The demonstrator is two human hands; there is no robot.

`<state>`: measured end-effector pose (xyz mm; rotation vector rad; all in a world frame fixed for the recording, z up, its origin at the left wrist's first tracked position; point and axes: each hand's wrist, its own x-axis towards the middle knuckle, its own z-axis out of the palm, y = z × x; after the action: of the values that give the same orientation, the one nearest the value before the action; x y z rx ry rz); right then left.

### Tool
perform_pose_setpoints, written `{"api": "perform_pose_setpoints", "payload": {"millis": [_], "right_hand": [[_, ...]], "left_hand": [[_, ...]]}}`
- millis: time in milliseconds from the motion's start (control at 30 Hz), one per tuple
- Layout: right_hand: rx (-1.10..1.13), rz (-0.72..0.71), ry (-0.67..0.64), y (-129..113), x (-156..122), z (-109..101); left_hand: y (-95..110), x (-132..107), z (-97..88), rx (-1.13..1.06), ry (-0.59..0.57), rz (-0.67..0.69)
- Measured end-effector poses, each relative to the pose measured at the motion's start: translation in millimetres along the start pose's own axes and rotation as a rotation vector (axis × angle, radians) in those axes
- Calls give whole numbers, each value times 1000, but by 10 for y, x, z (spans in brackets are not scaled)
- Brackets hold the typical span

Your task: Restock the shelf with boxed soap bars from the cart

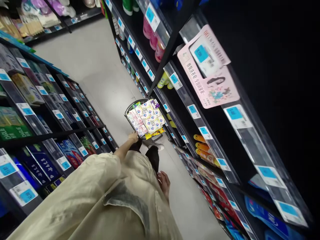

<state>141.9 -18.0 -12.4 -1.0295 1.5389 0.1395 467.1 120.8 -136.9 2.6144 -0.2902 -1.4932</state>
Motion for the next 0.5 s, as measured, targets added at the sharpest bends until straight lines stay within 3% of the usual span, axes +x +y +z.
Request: {"api": "perform_pose_setpoints", "payload": {"millis": [233,400,500], "right_hand": [[-124,106,22,124,-168,-203],[-211,186,34,217,-164,-439],[-246,221,46,276,-219,-557]], "left_hand": [[-201,805,-356,-103,199,-134],[-120,1388,-355,-98,241,-93],[-71,1607,-315,-63,219,-43]]}}
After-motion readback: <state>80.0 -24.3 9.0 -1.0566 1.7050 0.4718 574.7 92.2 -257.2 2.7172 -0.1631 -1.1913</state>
